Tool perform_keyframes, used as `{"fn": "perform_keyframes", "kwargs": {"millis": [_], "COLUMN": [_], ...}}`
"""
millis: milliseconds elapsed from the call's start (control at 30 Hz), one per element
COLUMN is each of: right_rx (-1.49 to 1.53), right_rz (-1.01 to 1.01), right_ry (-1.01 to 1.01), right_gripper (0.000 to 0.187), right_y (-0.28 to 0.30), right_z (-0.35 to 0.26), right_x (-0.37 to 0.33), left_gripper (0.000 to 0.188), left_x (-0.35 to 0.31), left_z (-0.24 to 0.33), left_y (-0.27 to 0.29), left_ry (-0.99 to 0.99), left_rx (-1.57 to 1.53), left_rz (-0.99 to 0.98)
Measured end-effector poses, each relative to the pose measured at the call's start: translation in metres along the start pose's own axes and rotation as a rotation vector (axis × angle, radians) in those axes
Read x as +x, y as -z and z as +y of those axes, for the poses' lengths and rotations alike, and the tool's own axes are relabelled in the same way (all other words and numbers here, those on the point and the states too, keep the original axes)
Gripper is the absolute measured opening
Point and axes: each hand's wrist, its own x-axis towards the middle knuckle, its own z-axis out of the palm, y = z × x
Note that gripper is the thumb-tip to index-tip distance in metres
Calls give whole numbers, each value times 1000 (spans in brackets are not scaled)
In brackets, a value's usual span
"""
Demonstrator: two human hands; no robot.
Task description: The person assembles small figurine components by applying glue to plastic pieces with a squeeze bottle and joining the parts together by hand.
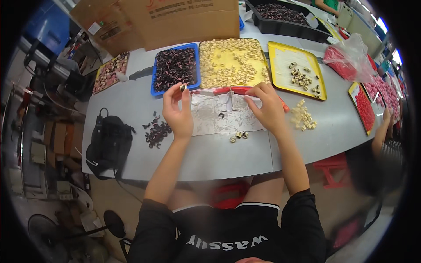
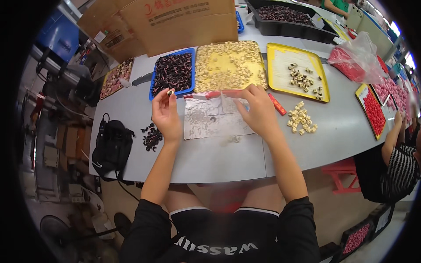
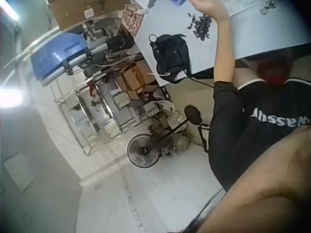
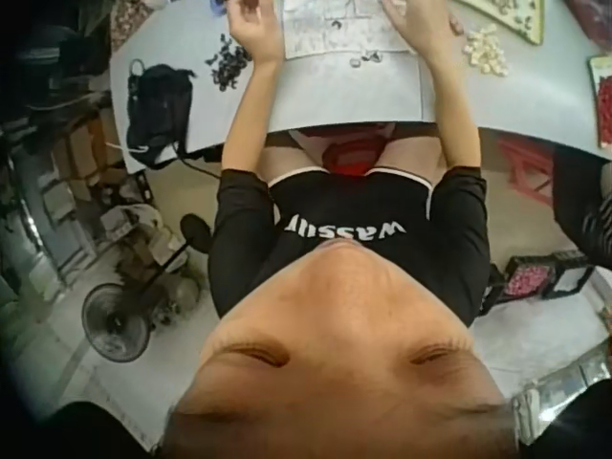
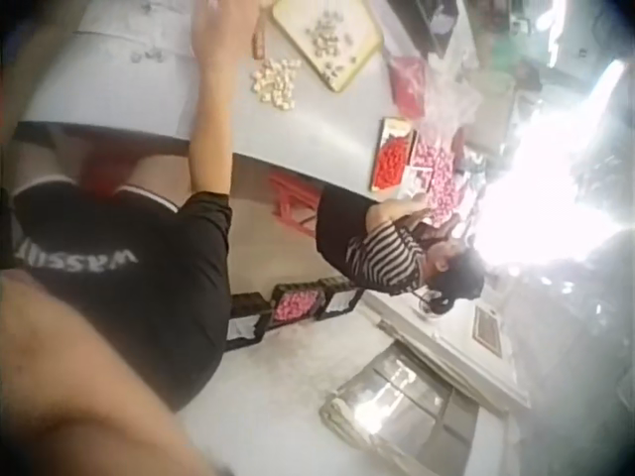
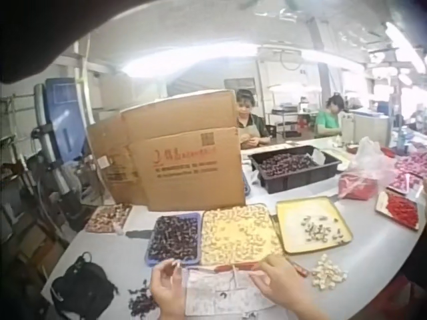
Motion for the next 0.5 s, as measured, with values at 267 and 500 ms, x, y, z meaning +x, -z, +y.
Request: {"fn": "perform_keyframes", "kwargs": {"millis": [267,500], "right_rx": [-301,-164], "right_rz": [-46,-8], "right_ry": [-16,2], "right_gripper": [19,10], "right_y": [-14,-16], "right_z": [10,5], "right_x": [-6,1], "left_gripper": [23,21], "left_x": [-14,-19], "left_z": [-2,5], "left_y": [-4,-9], "left_ry": [27,-94], "left_rx": [88,162], "left_rz": [-130,-216]}}
